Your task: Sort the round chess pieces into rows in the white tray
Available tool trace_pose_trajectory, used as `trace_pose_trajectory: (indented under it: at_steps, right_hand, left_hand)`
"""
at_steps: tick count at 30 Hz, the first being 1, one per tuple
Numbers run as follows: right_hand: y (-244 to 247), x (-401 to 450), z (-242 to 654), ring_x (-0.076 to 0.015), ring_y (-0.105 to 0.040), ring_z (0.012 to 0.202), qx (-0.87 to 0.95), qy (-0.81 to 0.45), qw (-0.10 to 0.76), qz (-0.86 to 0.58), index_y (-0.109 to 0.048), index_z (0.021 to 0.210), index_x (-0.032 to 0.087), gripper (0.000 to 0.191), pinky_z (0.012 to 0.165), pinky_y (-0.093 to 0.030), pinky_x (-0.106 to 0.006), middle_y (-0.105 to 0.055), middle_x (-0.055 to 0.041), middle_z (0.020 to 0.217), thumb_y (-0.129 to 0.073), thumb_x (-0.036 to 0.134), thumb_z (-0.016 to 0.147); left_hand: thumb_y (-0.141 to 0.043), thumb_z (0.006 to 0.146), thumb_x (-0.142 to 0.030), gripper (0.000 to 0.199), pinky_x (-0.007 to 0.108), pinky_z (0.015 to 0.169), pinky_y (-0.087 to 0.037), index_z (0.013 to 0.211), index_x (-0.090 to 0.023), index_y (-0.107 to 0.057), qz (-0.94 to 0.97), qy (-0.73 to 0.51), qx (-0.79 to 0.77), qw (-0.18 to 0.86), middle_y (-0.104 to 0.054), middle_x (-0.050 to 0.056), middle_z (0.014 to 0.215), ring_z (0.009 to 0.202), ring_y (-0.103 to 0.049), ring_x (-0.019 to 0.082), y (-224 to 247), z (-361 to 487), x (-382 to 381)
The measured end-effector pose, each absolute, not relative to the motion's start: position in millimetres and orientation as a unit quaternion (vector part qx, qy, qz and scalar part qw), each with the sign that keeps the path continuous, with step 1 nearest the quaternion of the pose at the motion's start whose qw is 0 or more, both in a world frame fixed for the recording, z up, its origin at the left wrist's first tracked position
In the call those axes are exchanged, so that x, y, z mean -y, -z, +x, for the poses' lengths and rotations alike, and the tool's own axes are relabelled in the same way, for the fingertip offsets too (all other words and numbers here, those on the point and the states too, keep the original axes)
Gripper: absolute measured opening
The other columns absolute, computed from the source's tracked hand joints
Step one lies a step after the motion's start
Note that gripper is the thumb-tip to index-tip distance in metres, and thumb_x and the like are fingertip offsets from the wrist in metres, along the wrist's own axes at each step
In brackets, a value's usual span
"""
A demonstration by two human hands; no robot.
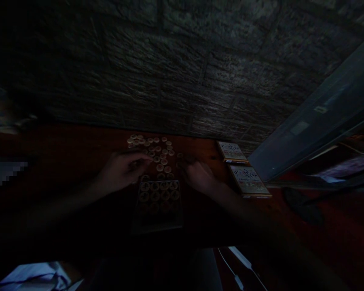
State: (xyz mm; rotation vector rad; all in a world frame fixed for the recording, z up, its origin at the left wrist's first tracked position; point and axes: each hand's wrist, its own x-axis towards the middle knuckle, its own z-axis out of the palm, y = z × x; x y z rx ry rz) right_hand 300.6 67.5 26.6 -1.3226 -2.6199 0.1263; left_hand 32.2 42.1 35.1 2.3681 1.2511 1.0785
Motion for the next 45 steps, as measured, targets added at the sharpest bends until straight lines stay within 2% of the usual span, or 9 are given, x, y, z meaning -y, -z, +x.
trace_pose_trajectory:
  at_steps: [7,11,17,22,29,34,37,41,45]
  right_hand:
    - [-36,-79,290,-0.0301,-0.063,0.110,0.879,-0.059,0.150,-0.450,-0.067,0.110,0.013,0.021,0.095,-0.050,-0.044,-0.068,-0.0191,0.117,-0.054,0.025,0.100]
    - [-45,-90,271,-0.0250,-0.066,0.106,0.854,-0.107,0.240,-0.450,-0.064,0.112,0.015,0.026,0.093,-0.050,-0.038,-0.070,-0.0149,0.114,-0.046,0.032,0.105]
    - [-34,-81,258,-0.0185,-0.071,0.091,0.796,-0.204,0.367,-0.435,-0.064,0.107,0.017,0.033,0.079,-0.054,-0.029,-0.075,-0.0078,0.101,-0.044,0.043,0.105]
    - [-22,-66,263,-0.0202,-0.071,0.098,0.756,-0.241,0.457,-0.403,-0.062,0.113,0.018,0.029,0.083,-0.054,-0.031,-0.074,-0.0087,0.108,-0.054,0.043,0.101]
    - [-24,-60,260,-0.0170,-0.069,0.075,0.793,-0.205,0.435,-0.375,-0.057,0.106,0.021,0.017,0.067,-0.051,-0.028,-0.072,-0.0041,0.089,-0.057,0.036,0.098]
    - [-21,-62,265,-0.0183,-0.071,0.075,0.771,-0.257,0.461,-0.357,-0.060,0.101,0.021,0.016,0.066,-0.054,-0.029,-0.073,-0.0040,0.087,-0.059,0.037,0.098]
    - [-23,-58,266,-0.0185,-0.073,0.078,0.759,-0.312,0.449,-0.353,-0.061,0.107,0.021,0.019,0.069,-0.056,-0.030,-0.076,-0.0044,0.092,-0.056,0.039,0.101]
    - [-32,-48,262,-0.0185,-0.074,0.084,0.794,-0.271,0.403,-0.367,-0.063,0.114,0.022,0.021,0.074,-0.056,-0.031,-0.076,-0.0049,0.097,-0.047,0.032,0.105]
    - [-36,-44,259,-0.0175,-0.073,0.082,0.803,-0.243,0.400,-0.369,-0.065,0.107,0.019,0.023,0.074,-0.054,-0.030,-0.076,-0.0052,0.093,-0.043,0.026,0.105]
  left_hand:
    - [-0.056,0.093,-0.023,0.021,0.029,0.078,-0.058,0.100,-0.021,-0.075,0.814,-0.378,-0.421,0.128,-0.080,0.004,0.098,0.085,-0.075,0.019,-34,31,-45]
    - [-0.055,0.094,-0.024,0.022,0.029,0.074,-0.058,0.103,-0.021,-0.075,0.806,-0.381,-0.431,0.140,-0.079,0.004,0.096,0.081,-0.074,0.018,-33,28,-47]
    - [-0.059,0.095,-0.027,0.023,0.031,0.077,-0.058,0.111,-0.018,-0.071,0.760,-0.405,-0.452,0.231,-0.079,0.006,0.098,0.087,-0.074,0.019,-32,31,-47]
    - [-0.063,0.094,-0.039,0.028,0.029,0.069,-0.058,0.111,-0.018,-0.070,0.682,-0.446,-0.441,0.376,-0.078,0.008,0.098,0.085,-0.073,0.020,-40,54,-43]
    - [-0.071,0.088,-0.041,0.024,0.023,0.060,-0.052,0.087,-0.016,-0.074,0.643,-0.440,-0.405,0.478,-0.072,0.002,0.074,0.064,-0.065,0.012,-48,75,-47]
    - [-0.073,0.087,-0.037,0.023,0.025,0.062,-0.052,0.095,-0.016,-0.076,0.658,-0.454,-0.402,0.446,-0.074,0.003,0.080,0.067,-0.067,0.014,-47,80,-49]
    - [-0.072,0.089,-0.036,0.021,0.029,0.071,-0.056,0.097,-0.017,-0.076,0.665,-0.489,-0.399,0.399,-0.077,0.005,0.087,0.078,-0.072,0.017,-43,81,-48]
    - [-0.072,0.091,-0.037,0.020,0.034,0.084,-0.060,0.101,-0.021,-0.077,0.661,-0.523,-0.397,0.363,-0.080,0.004,0.101,0.092,-0.075,0.020,-37,75,-41]
    - [-0.072,0.091,-0.035,0.020,0.030,0.077,-0.062,0.102,-0.019,-0.074,0.657,-0.522,-0.411,0.355,-0.080,0.005,0.099,0.086,-0.076,0.019,-35,70,-36]
